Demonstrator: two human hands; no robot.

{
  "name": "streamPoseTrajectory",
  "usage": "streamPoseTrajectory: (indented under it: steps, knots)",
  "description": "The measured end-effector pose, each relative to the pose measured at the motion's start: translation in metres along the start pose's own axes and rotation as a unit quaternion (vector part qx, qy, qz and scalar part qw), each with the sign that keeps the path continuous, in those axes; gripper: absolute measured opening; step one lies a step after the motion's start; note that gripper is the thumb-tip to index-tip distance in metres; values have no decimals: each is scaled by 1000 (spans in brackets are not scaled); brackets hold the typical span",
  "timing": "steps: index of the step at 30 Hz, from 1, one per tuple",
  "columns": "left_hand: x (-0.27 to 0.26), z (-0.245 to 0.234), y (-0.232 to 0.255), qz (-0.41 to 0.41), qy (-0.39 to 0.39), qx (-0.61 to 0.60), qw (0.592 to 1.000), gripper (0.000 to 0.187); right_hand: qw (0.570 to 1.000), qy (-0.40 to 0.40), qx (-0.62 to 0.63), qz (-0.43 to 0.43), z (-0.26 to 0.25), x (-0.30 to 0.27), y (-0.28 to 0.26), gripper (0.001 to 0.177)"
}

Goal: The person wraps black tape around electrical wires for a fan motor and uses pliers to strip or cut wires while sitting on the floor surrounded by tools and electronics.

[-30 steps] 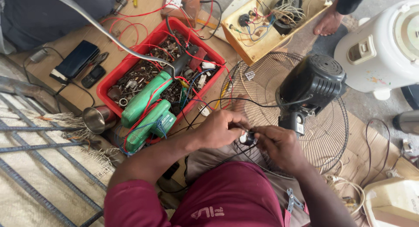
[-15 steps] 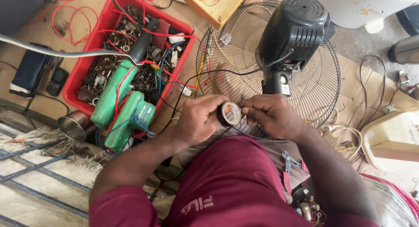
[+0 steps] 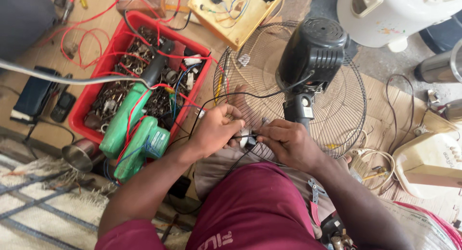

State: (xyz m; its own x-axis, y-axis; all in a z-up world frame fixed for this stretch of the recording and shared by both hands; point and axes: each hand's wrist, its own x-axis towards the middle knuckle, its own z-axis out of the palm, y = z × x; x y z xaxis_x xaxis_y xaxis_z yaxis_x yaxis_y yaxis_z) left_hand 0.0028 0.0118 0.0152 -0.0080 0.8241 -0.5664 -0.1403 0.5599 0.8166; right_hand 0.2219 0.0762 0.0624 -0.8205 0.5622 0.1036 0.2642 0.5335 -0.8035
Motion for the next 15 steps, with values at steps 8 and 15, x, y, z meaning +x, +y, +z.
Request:
streamPoseTrajectory:
  steps: [8, 15]
  knots:
    - [-31, 9, 40, 508, -37, 315, 801, 42, 991, -84, 52, 89, -28, -2, 24, 19]
    - [-21, 13, -8, 484, 36, 316, 815, 38, 992, -62, 69, 85, -21, -9, 31, 17]
